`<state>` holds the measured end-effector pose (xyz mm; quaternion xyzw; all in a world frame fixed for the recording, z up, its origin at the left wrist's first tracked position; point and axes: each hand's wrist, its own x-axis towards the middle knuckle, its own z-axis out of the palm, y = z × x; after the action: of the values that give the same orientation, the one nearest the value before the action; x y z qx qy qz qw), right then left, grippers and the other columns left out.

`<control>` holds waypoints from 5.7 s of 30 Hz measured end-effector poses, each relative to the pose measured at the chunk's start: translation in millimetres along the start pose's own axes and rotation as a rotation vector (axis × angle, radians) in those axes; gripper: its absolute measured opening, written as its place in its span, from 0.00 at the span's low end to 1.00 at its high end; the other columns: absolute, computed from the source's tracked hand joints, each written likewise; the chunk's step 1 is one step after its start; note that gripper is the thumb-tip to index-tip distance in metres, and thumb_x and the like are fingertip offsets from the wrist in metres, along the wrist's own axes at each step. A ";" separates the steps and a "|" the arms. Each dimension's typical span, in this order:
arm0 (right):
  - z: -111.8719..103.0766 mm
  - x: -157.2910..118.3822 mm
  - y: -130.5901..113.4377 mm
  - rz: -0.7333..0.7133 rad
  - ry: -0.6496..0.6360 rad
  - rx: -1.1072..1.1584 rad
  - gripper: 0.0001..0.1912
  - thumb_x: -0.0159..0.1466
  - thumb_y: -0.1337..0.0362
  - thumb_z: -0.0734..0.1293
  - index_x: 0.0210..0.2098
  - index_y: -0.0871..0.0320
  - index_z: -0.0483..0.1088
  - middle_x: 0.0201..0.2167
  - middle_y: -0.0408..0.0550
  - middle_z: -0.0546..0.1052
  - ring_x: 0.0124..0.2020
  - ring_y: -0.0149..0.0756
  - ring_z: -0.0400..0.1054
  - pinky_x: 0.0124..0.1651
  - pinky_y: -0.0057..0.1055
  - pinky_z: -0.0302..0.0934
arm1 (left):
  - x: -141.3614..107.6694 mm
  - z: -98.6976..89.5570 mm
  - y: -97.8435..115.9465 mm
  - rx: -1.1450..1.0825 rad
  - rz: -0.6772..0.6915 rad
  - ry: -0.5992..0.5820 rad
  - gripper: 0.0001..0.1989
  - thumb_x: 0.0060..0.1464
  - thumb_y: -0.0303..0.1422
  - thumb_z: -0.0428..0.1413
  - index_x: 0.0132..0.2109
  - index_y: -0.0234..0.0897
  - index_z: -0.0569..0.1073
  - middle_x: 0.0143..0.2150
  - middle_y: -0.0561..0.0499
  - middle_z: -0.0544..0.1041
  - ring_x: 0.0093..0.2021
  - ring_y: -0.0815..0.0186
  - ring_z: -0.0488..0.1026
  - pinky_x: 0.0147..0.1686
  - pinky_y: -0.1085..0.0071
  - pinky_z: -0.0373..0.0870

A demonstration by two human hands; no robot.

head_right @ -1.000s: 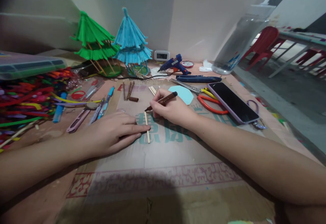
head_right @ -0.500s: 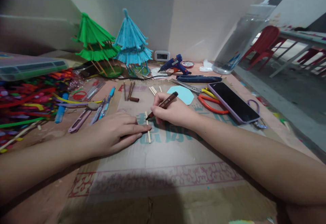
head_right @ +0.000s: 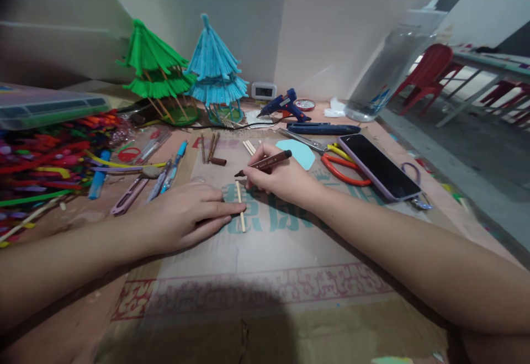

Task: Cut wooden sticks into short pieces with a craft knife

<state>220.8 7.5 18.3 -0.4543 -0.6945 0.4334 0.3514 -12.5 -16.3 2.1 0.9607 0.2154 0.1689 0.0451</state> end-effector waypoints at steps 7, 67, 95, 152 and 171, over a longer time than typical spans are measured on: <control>-1.0 -0.4 -2.1 -0.018 0.003 0.036 0.19 0.60 0.55 0.75 0.30 0.55 0.61 0.19 0.39 0.75 0.16 0.26 0.63 0.18 0.23 0.56 | 0.3 0.8 -0.1 0.001 0.006 0.014 0.16 0.70 0.34 0.48 0.56 0.42 0.78 0.34 0.49 0.78 0.36 0.61 0.74 0.37 0.66 0.65; -3.2 -1.5 -8.5 0.058 -0.083 -0.037 0.07 0.62 0.66 0.66 0.29 0.56 0.63 0.17 0.40 0.74 0.15 0.25 0.62 0.18 0.21 0.53 | 0.7 0.2 0.6 0.007 -0.008 -0.005 0.16 0.69 0.33 0.49 0.56 0.43 0.78 0.34 0.50 0.78 0.36 0.61 0.74 0.37 0.66 0.65; -8.7 -3.3 -4.9 0.063 -0.192 0.014 0.06 0.59 0.68 0.66 0.27 0.56 0.64 0.16 0.40 0.75 0.16 0.26 0.63 0.19 0.21 0.53 | 5.6 0.7 -3.8 -0.139 -0.183 0.068 0.20 0.65 0.35 0.52 0.62 0.34 0.68 0.59 0.38 0.74 0.61 0.50 0.69 0.62 0.47 0.66; -12.6 -20.8 -10.7 0.141 -0.393 0.075 0.09 0.60 0.65 0.68 0.29 0.56 0.61 0.18 0.40 0.75 0.17 0.26 0.65 0.20 0.20 0.56 | 4.9 2.2 -7.1 -0.087 -0.139 0.031 0.21 0.68 0.36 0.49 0.61 0.32 0.73 0.58 0.38 0.72 0.60 0.50 0.68 0.61 0.49 0.66; -14.4 -20.8 -7.9 0.138 -0.404 0.117 0.08 0.60 0.67 0.67 0.28 0.56 0.62 0.17 0.39 0.74 0.18 0.27 0.68 0.20 0.19 0.57 | 5.1 2.3 -7.6 -0.097 -0.138 0.032 0.21 0.68 0.36 0.49 0.61 0.31 0.72 0.58 0.37 0.72 0.60 0.50 0.68 0.62 0.47 0.67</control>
<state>238.0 -9.5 29.1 -0.3835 -0.6918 0.5782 0.2001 -10.4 -7.3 0.3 0.9374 0.2735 0.1910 0.0998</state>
